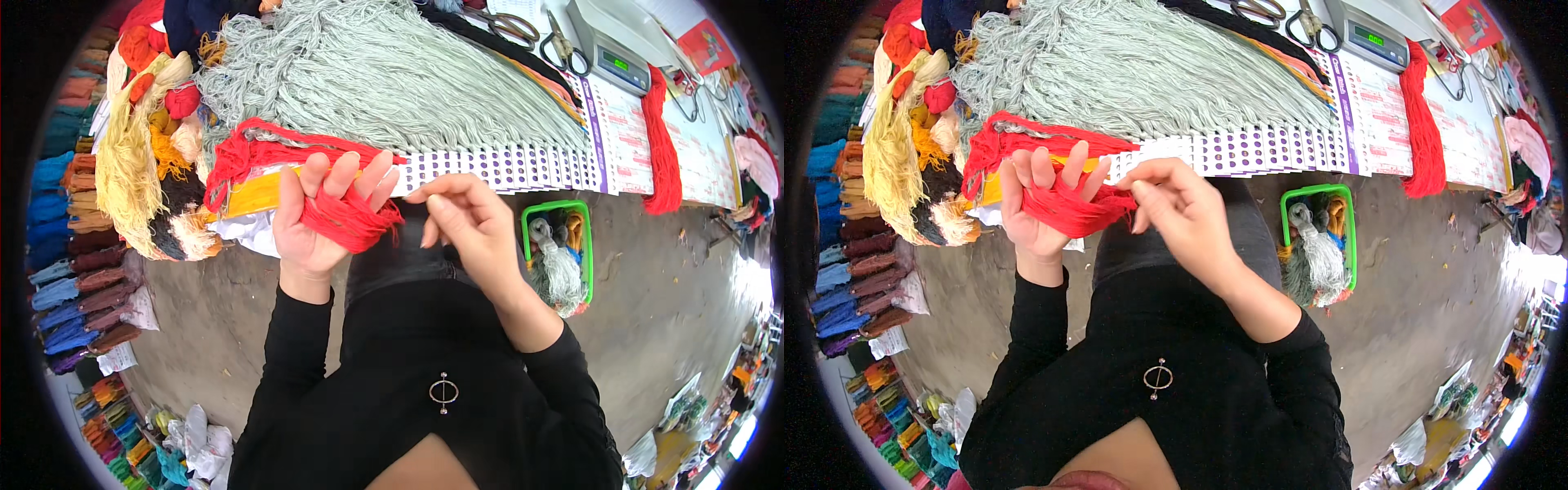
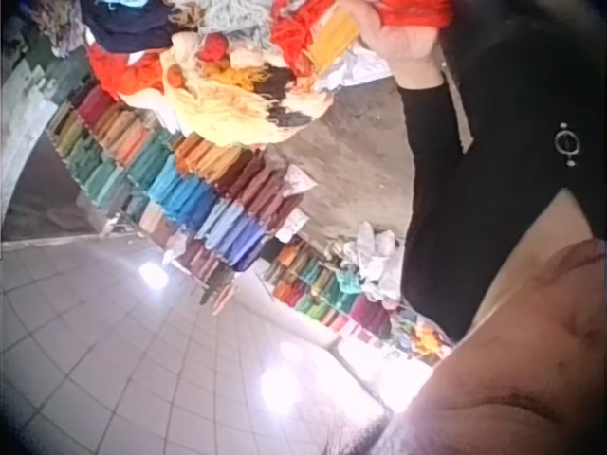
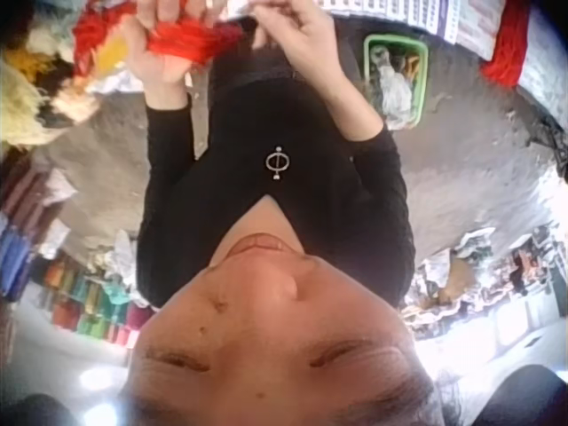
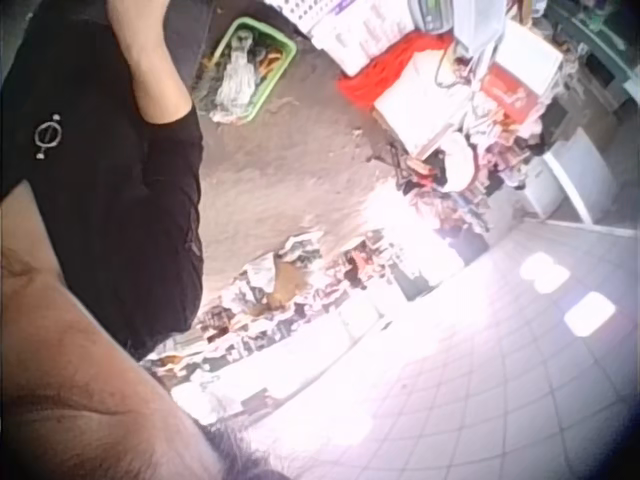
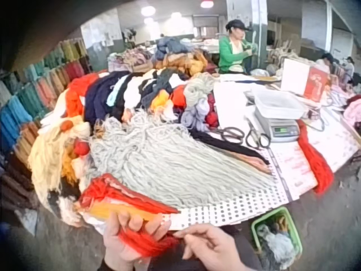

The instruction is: The recorder is sorting, weighing, and organizing bundles of red fringe yarn at a factory workbench.

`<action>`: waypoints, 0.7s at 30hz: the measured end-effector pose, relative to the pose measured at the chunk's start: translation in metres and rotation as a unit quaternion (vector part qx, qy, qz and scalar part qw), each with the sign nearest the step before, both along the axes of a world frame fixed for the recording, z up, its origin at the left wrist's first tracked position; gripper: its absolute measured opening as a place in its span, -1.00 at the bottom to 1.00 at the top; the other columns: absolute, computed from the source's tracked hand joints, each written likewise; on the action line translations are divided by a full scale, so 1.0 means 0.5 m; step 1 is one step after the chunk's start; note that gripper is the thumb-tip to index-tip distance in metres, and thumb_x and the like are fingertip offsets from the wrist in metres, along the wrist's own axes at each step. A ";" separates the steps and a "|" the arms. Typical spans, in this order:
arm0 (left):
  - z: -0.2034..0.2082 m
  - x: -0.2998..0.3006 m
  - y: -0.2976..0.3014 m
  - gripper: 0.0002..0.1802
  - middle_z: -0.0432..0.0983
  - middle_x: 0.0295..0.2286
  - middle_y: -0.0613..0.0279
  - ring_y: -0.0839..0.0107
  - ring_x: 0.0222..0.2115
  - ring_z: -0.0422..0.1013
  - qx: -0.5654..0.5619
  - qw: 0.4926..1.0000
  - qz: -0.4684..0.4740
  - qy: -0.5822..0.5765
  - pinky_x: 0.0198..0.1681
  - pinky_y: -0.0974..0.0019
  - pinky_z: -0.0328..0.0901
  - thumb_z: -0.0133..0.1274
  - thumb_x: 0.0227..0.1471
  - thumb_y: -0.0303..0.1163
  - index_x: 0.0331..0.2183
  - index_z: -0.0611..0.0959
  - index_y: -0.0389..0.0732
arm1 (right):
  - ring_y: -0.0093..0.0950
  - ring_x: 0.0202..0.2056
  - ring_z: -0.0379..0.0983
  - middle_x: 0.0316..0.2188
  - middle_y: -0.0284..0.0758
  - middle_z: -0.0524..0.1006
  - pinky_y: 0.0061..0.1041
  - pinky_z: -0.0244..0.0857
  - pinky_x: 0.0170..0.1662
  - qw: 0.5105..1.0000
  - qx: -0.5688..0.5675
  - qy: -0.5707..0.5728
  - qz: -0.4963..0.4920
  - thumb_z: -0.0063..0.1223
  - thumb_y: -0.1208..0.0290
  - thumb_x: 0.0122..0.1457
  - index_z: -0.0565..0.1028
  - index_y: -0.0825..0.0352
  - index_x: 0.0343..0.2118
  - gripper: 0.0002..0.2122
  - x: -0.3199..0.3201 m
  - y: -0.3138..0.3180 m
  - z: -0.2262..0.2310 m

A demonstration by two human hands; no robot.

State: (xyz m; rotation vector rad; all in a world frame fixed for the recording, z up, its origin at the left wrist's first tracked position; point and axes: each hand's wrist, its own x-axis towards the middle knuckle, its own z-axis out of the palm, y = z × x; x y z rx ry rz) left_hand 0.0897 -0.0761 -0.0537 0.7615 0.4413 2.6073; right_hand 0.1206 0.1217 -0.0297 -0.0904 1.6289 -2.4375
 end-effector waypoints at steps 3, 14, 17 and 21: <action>0.001 0.002 0.012 -0.41 0.23 0.06 0.10 -0.06 0.19 -0.19 -0.024 1.000 0.012 -0.004 0.20 -0.14 -0.27 -0.50 0.17 0.07 0.05 0.36 -0.02 | -0.71 -0.56 0.34 -0.41 -0.40 0.44 -0.72 0.24 -0.48 0.997 0.039 -0.002 0.061 0.04 0.47 0.12 0.40 0.42 -0.24 -0.82 0.007 -0.027 -0.004; 0.016 0.010 0.025 -0.39 0.25 0.04 0.04 -0.13 0.18 -0.19 -0.024 0.997 0.012 -0.072 0.19 -0.15 -0.20 -0.53 0.18 0.06 0.04 0.36 -0.08 | -0.69 -0.63 0.31 -0.57 -0.41 0.42 -0.74 0.09 -0.56 0.994 -0.065 -0.070 0.053 -0.03 0.43 0.16 0.40 0.39 -0.37 -0.88 -0.006 -0.013 -0.016; 0.017 0.009 0.025 -0.40 0.26 0.03 0.04 -0.14 0.18 -0.19 -0.004 0.997 -0.006 -0.083 0.20 -0.14 -0.19 -0.53 0.19 0.04 0.05 0.35 -0.10 | -0.68 -0.65 0.31 -0.59 -0.42 0.42 -0.75 0.06 -0.58 0.991 -0.074 -0.103 0.042 -0.03 0.41 0.16 0.41 0.39 -0.36 -0.86 -0.006 -0.012 -0.017; 0.015 0.006 0.016 -0.41 0.27 0.02 0.04 -0.15 0.18 -0.19 0.031 0.994 -0.001 -0.103 0.21 -0.14 -0.21 -0.50 0.19 0.02 0.05 0.35 -0.12 | -0.74 -0.65 0.24 -0.57 -0.44 0.44 -0.74 0.08 -0.58 0.990 -0.042 -0.100 0.094 0.01 0.39 0.15 0.44 0.42 -0.35 -0.84 -0.005 0.000 -0.017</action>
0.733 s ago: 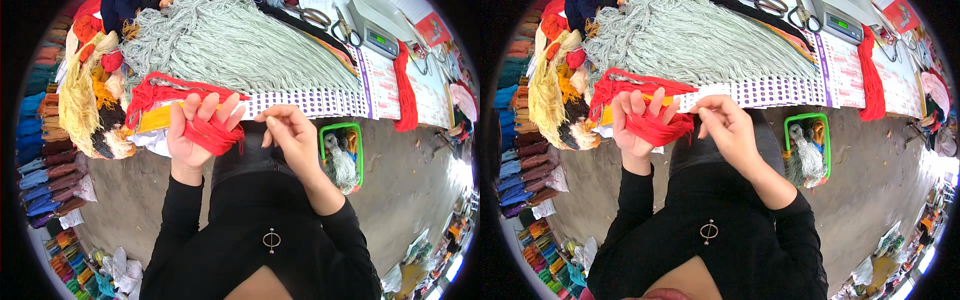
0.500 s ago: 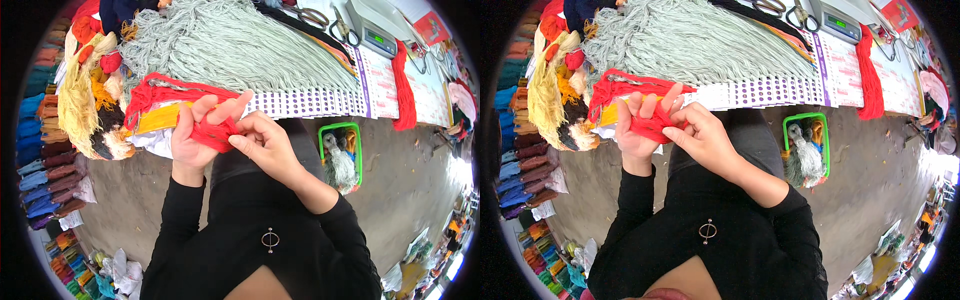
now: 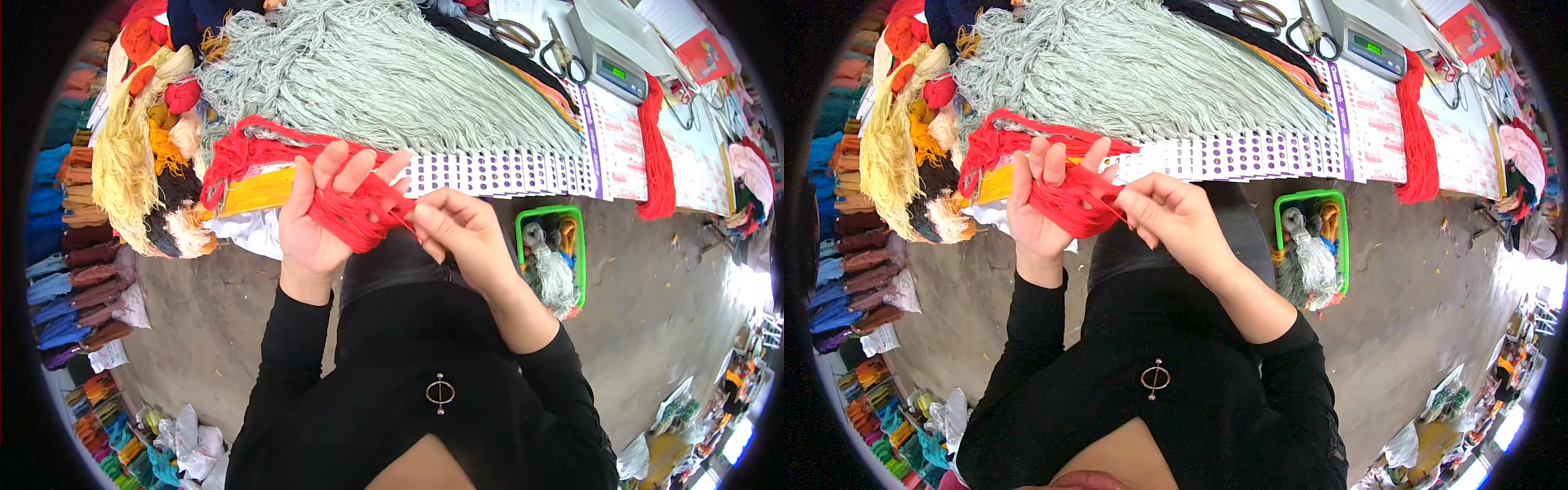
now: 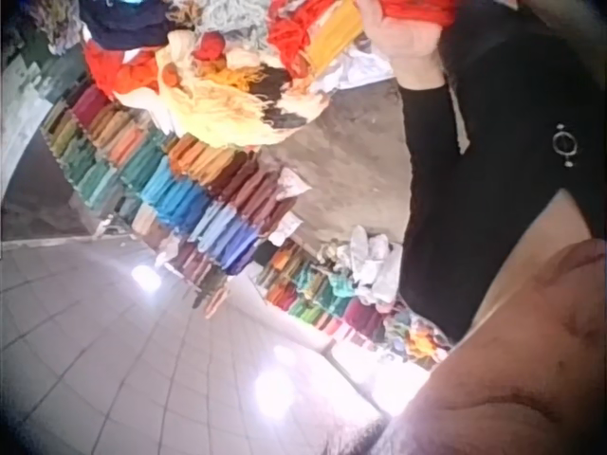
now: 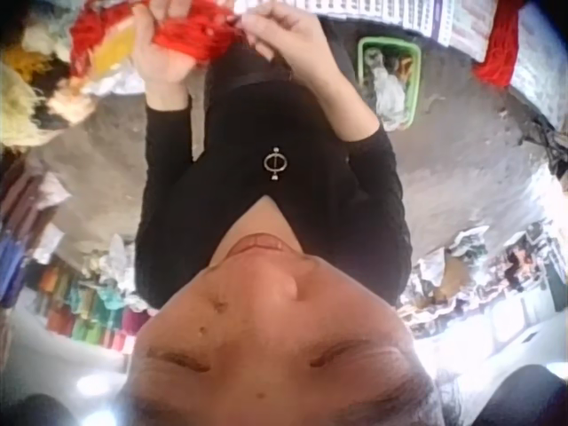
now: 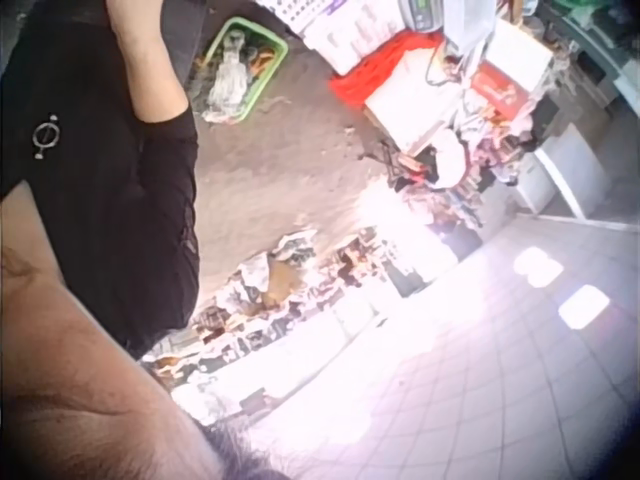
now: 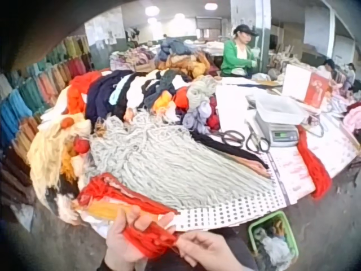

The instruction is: The recorder is sorting, weighing, and organizing bundles of red fringe yarn at a factory workbench.

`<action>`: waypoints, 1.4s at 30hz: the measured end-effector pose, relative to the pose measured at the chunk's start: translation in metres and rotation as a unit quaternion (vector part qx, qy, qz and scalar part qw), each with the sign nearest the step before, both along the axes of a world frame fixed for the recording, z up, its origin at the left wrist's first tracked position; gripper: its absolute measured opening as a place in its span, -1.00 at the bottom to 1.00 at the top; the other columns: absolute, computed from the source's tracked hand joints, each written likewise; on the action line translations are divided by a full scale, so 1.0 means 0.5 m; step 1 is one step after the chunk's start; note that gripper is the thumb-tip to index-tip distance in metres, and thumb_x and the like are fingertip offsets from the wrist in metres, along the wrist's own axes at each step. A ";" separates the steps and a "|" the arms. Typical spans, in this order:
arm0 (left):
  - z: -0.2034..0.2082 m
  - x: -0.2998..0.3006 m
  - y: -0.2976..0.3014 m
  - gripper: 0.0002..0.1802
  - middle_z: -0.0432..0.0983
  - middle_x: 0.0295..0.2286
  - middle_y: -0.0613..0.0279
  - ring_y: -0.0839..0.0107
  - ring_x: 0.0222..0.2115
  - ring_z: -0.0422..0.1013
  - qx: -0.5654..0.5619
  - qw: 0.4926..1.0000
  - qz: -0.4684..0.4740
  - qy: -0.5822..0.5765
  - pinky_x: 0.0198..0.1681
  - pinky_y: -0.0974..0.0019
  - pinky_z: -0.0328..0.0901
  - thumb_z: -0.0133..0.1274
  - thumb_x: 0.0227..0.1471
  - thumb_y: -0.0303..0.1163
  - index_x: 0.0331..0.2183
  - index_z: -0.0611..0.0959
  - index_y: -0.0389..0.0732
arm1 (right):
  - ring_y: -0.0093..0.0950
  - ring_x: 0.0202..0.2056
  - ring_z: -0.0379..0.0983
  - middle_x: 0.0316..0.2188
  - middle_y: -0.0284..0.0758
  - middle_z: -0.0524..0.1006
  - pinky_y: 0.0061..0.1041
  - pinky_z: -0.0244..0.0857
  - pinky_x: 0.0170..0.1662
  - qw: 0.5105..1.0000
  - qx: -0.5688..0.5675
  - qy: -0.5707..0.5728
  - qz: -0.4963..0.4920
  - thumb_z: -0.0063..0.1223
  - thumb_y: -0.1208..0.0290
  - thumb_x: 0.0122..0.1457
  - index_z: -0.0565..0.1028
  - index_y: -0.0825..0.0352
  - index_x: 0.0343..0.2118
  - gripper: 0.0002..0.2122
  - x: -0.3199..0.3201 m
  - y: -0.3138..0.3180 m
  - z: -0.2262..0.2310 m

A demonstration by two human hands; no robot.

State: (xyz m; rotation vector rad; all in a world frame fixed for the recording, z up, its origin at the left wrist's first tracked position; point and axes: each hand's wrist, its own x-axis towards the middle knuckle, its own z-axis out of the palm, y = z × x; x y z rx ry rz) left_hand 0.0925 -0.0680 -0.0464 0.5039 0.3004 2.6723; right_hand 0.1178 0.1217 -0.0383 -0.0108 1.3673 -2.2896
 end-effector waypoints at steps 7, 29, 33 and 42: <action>0.004 0.005 -0.003 -0.43 0.27 0.03 0.04 -0.15 0.17 -0.16 -0.007 1.000 0.006 0.000 0.21 -0.14 -0.22 -0.47 0.19 0.00 0.04 0.35 -0.13 | -0.70 -0.47 0.30 -0.49 -0.47 0.43 -0.74 0.17 -0.39 0.994 0.096 0.035 0.046 0.07 0.42 0.11 0.46 0.42 -0.38 -0.85 0.004 0.008 0.007; -0.069 0.126 -0.720 -0.64 0.10 -0.65 0.43 0.59 -0.72 -0.01 -0.123 0.882 0.434 -0.136 -0.65 0.52 -0.04 -0.40 0.21 -0.34 -0.12 0.40 -0.34 | -0.40 -0.32 0.26 -0.42 -0.32 0.38 -0.36 0.17 -0.13 0.805 -0.144 0.213 -0.534 -0.09 0.41 0.15 0.35 0.40 -0.42 -0.86 0.115 0.852 0.017; 0.040 0.090 -0.446 -0.64 0.17 -0.51 0.30 0.57 -0.63 0.07 -0.151 0.896 0.391 -0.148 -0.53 0.50 0.08 -0.20 0.14 -0.44 -0.03 0.32 -0.36 | -0.62 -0.63 0.02 -0.68 -0.49 0.15 -0.65 -0.02 -0.54 0.863 0.030 0.230 -0.448 -0.11 0.38 0.20 0.30 0.31 -0.46 -0.85 0.085 0.696 0.068; -0.044 -0.042 -0.033 -0.49 0.33 -0.03 0.11 0.59 -0.53 0.32 -0.373 0.903 -0.015 -0.211 -0.41 0.47 0.31 -0.23 0.18 -0.13 0.01 0.35 -0.30 | -0.55 -0.49 0.41 -0.54 -0.31 0.49 -0.58 0.27 -0.37 0.824 0.471 0.279 -0.147 -0.05 0.49 0.12 0.38 0.34 -0.22 -0.83 -0.043 0.146 -0.066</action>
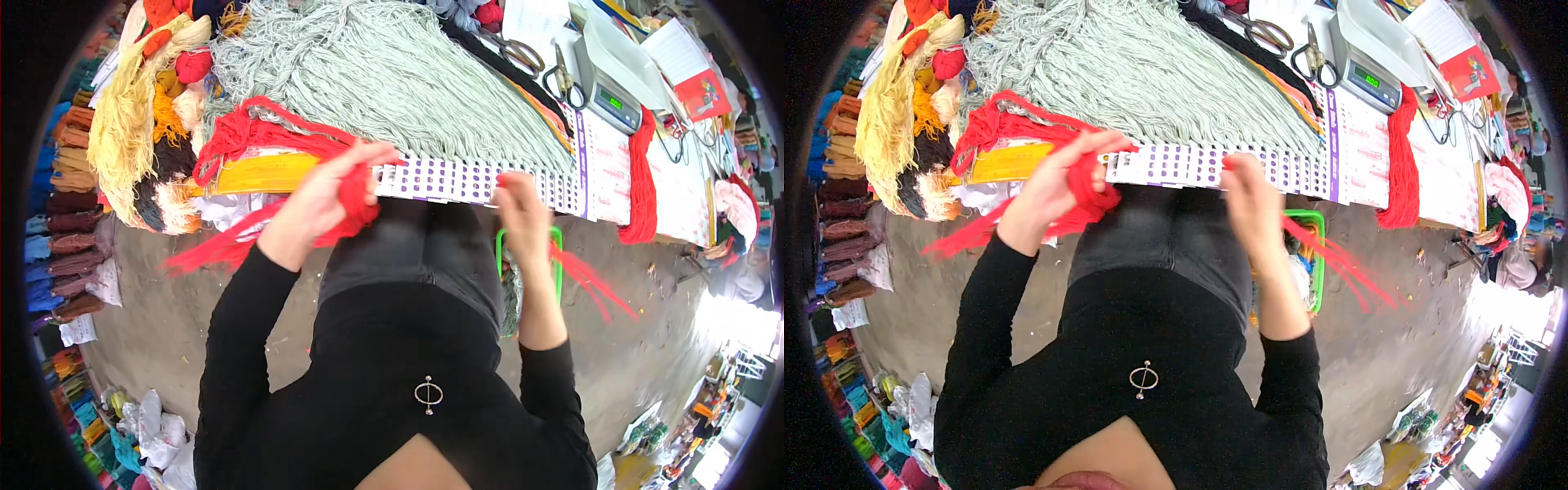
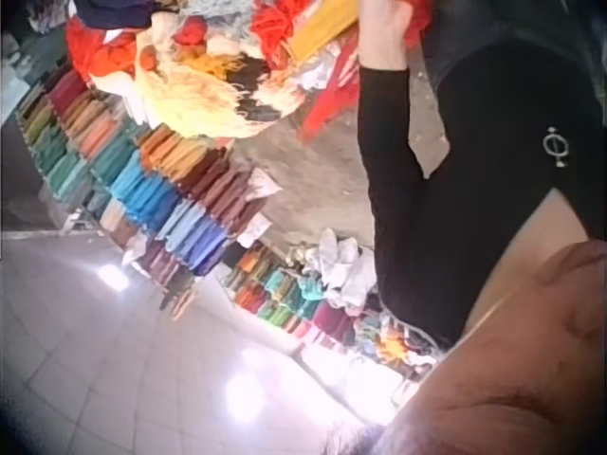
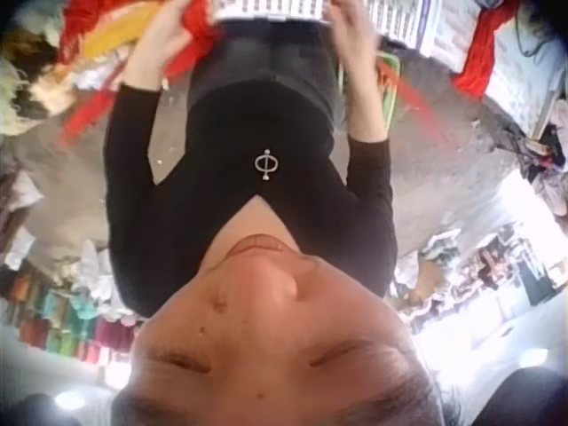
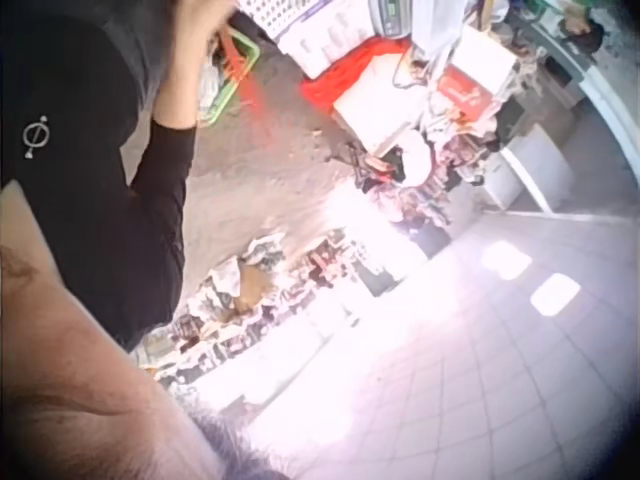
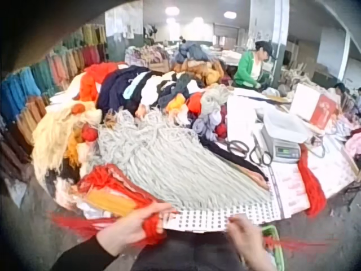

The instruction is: The recorder is sorting, weighing, and organizing bundles of red fringe yarn at a factory workbench.

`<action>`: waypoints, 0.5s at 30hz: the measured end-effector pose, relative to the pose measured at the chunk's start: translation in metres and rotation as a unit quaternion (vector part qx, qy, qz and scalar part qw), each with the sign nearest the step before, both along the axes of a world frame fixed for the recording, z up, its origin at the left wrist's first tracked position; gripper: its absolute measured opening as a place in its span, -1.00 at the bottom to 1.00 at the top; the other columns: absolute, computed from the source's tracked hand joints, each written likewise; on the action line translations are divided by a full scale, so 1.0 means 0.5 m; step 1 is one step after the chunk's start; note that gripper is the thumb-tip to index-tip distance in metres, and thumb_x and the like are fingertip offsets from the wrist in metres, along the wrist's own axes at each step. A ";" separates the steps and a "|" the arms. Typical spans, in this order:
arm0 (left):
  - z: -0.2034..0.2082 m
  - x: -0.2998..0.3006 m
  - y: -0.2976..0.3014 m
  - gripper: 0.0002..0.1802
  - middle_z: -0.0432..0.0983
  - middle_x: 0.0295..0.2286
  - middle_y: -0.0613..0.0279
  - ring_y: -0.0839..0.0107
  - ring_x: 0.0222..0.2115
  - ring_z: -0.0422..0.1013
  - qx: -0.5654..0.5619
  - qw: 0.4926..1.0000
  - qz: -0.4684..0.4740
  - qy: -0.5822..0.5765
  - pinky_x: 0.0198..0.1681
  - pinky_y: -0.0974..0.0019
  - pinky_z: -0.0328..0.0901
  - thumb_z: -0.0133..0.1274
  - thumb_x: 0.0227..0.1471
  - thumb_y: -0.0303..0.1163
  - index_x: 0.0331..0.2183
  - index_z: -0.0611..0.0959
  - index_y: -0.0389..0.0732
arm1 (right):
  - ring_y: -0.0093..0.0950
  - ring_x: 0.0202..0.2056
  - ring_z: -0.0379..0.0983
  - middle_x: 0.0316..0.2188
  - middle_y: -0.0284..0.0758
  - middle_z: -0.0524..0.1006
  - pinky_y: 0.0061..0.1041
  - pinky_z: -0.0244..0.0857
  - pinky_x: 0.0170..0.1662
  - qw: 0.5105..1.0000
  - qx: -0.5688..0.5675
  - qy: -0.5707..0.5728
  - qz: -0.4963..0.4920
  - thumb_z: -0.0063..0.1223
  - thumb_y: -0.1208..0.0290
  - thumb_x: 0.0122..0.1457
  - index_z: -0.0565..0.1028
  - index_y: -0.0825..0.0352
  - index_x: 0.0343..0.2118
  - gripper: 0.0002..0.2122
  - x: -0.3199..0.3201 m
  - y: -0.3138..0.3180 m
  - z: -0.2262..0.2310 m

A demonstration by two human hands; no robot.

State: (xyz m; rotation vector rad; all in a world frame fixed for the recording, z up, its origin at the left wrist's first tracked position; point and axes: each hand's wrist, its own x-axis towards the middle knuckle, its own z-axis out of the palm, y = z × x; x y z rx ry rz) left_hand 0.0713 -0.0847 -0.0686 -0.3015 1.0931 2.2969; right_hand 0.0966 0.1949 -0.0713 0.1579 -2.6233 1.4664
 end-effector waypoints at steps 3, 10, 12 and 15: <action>-0.020 -0.006 0.036 -0.51 0.37 -0.09 0.09 0.54 -0.56 0.33 -0.050 0.997 -0.017 -0.063 -0.46 0.42 0.32 -0.17 0.16 -0.14 -0.01 0.37 -0.31 | -0.60 -0.56 0.39 -0.59 -0.34 0.49 -0.64 0.26 -0.46 0.988 -0.075 -0.098 0.088 -0.02 0.53 0.10 0.33 0.37 -0.17 -0.78 -0.049 -0.095 -0.040; -0.051 -0.039 0.058 -0.63 0.45 -0.35 0.22 0.57 -0.64 0.28 -0.173 0.981 -0.075 -0.033 -0.60 0.45 0.24 -0.09 0.13 -0.19 -0.18 0.49 -0.31 | -0.62 -0.58 0.38 -0.63 -0.33 0.49 -0.63 0.26 -0.47 0.994 -0.031 -0.087 0.062 0.02 0.46 0.10 0.48 0.40 -0.34 -0.87 -0.092 -0.130 -0.099; -0.063 -0.041 0.080 -0.76 0.41 -0.59 0.39 0.66 -0.73 0.19 -0.263 0.958 -0.086 0.075 -0.72 0.54 0.08 0.01 0.05 -0.26 -0.36 0.54 -0.26 | -0.60 -0.58 0.38 -0.63 -0.32 0.49 -0.62 0.26 -0.48 0.995 -0.025 -0.070 0.062 0.02 0.46 0.10 0.49 0.39 -0.35 -0.88 -0.090 -0.131 -0.106; -0.053 -0.042 0.105 -0.82 0.36 -0.64 0.39 0.64 -0.69 0.23 -0.394 0.911 -0.064 0.102 -0.65 0.51 0.12 0.06 -0.02 -0.33 -0.41 0.53 -0.24 | -0.57 -0.59 0.39 -0.63 -0.30 0.49 -0.60 0.26 -0.48 0.997 -0.017 -0.057 0.048 0.01 0.45 0.11 0.49 0.39 -0.37 -0.88 -0.086 -0.132 -0.110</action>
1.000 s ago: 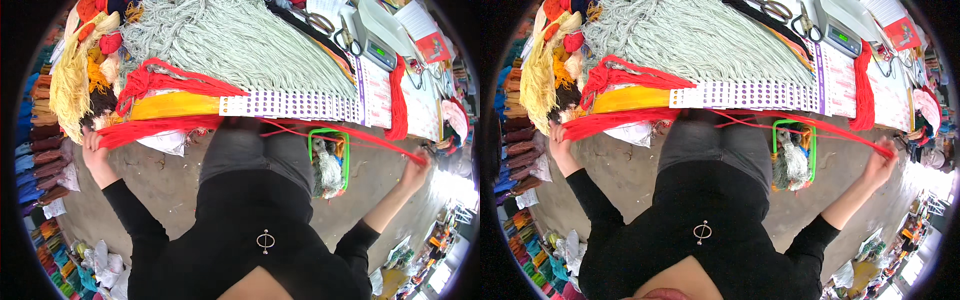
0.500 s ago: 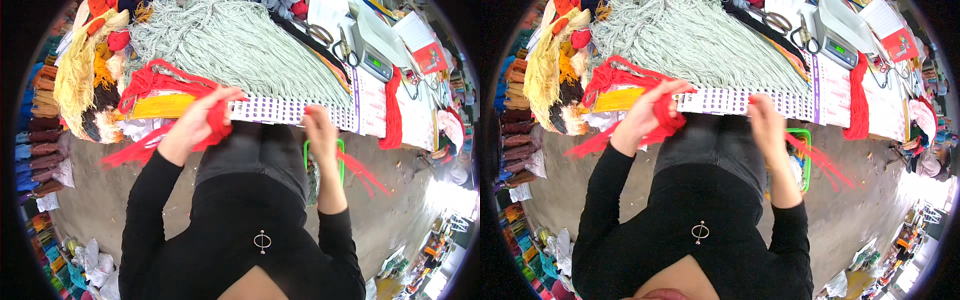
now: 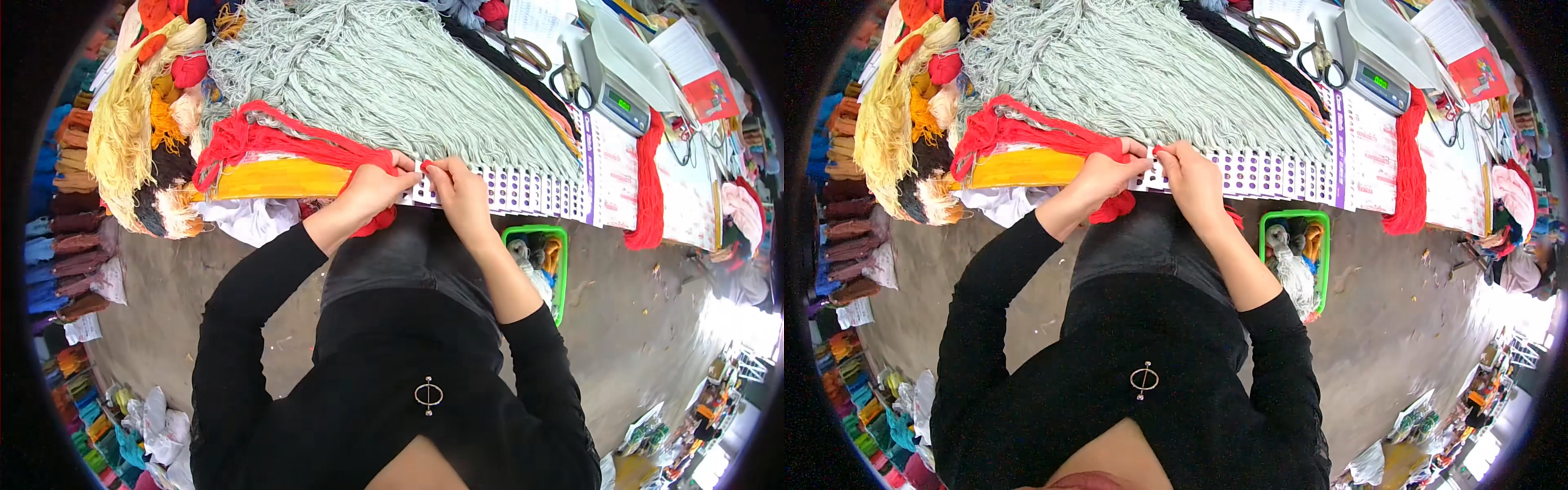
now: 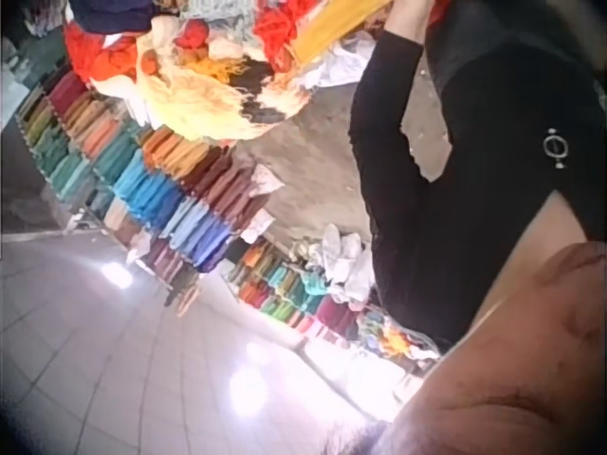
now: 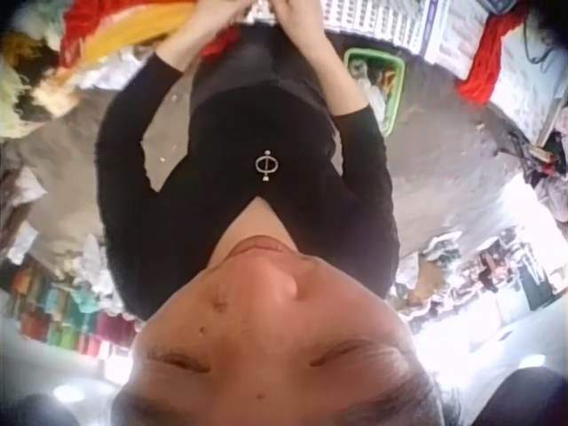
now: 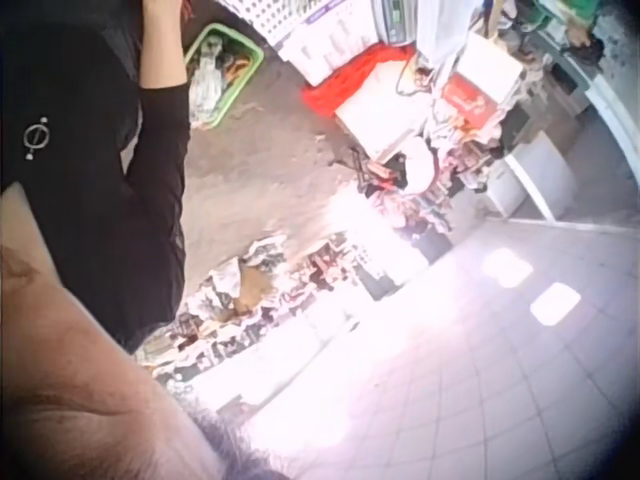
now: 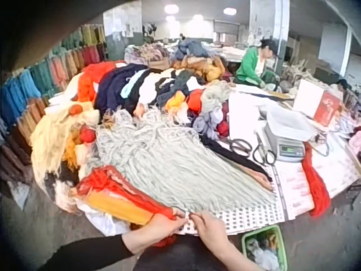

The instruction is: The recorder is sorting, weighing, and organizing bundles of red fringe yarn at a factory workbench.

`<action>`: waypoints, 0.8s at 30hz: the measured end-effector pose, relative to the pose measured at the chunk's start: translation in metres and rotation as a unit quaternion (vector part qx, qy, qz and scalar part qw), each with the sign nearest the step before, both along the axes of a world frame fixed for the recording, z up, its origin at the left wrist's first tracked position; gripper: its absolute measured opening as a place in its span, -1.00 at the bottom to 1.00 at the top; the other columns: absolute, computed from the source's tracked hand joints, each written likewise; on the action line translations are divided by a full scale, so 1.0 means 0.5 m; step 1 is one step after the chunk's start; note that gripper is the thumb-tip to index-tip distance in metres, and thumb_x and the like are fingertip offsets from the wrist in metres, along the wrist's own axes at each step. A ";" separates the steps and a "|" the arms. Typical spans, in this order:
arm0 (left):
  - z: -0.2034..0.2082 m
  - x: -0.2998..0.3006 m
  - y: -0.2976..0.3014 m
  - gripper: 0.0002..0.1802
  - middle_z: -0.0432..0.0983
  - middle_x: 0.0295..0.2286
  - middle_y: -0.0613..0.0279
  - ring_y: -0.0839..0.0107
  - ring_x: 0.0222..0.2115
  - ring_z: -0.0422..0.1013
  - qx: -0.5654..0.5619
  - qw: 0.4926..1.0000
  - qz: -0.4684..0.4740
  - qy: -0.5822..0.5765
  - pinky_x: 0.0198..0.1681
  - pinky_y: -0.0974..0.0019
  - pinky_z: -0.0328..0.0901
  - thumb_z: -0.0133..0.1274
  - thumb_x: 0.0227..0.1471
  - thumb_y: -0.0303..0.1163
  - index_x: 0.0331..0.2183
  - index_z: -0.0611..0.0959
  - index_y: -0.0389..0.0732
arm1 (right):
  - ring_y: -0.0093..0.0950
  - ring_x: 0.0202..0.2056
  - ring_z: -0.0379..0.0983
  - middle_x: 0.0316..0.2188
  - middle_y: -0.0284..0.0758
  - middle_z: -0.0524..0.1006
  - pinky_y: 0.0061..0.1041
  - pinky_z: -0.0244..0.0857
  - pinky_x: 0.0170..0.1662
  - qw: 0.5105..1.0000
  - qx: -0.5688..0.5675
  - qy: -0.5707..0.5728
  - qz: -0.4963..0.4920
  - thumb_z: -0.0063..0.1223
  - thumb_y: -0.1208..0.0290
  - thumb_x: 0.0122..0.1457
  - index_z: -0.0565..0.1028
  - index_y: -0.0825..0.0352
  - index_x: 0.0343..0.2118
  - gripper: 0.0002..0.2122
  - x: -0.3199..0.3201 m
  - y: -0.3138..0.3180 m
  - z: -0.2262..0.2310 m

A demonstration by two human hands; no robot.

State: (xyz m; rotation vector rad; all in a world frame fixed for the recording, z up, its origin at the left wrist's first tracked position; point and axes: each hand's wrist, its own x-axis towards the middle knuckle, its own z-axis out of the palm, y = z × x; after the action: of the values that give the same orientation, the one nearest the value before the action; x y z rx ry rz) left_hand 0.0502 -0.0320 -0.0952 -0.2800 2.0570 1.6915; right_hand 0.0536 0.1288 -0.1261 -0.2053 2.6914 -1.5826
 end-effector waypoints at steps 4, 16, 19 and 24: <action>-0.005 0.000 -0.007 -0.87 0.39 -0.63 0.38 0.65 -0.71 0.21 0.043 0.999 0.031 -0.012 -0.68 0.52 0.09 0.03 -0.07 -0.44 -0.41 0.53 -0.29 | -0.57 -0.60 0.39 -0.62 -0.27 0.50 -0.60 0.26 -0.49 0.997 0.024 0.075 0.026 0.03 0.44 0.10 0.50 0.41 -0.38 -0.87 -0.003 -0.002 -0.016; -0.051 -0.027 -0.025 -0.84 0.45 -0.66 0.35 0.63 -0.75 0.27 -0.066 0.994 -0.084 0.039 -0.73 0.52 0.11 -0.03 -0.02 -0.40 -0.49 0.58 -0.28 | -0.58 -0.56 0.42 -0.60 -0.36 0.50 -0.59 0.24 -0.46 0.988 0.008 -0.136 0.078 0.03 0.30 0.05 0.39 0.33 -0.29 -0.76 -0.035 0.003 0.031; -0.048 -0.005 -0.066 -0.85 0.51 -0.59 0.27 0.68 -0.63 0.33 -0.091 0.977 0.034 0.191 -0.58 0.57 0.18 0.00 -0.02 -0.46 -0.38 0.58 -0.31 | -0.23 -0.39 0.47 -0.50 -0.25 0.52 -0.32 0.28 -0.34 0.990 0.078 -0.095 0.063 0.00 0.24 0.05 0.37 0.18 -0.22 -0.76 -0.024 0.001 0.024; -0.003 -0.014 -0.056 -0.78 0.51 -0.60 0.29 0.71 -0.73 0.15 0.045 0.998 0.041 0.007 -0.69 0.58 0.01 -0.06 0.03 -0.37 -0.33 0.56 -0.30 | -0.21 -0.39 0.47 -0.49 -0.24 0.53 -0.30 0.29 -0.32 0.991 0.101 -0.071 0.054 -0.01 0.24 0.05 0.38 0.19 -0.24 -0.76 -0.028 0.014 0.018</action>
State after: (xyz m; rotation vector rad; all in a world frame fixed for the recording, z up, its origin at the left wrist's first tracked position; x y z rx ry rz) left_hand 0.0430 -0.0598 -0.0966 -0.3278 1.9987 1.8338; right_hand 0.0396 0.1358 -0.1172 -0.2218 2.6557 -1.2374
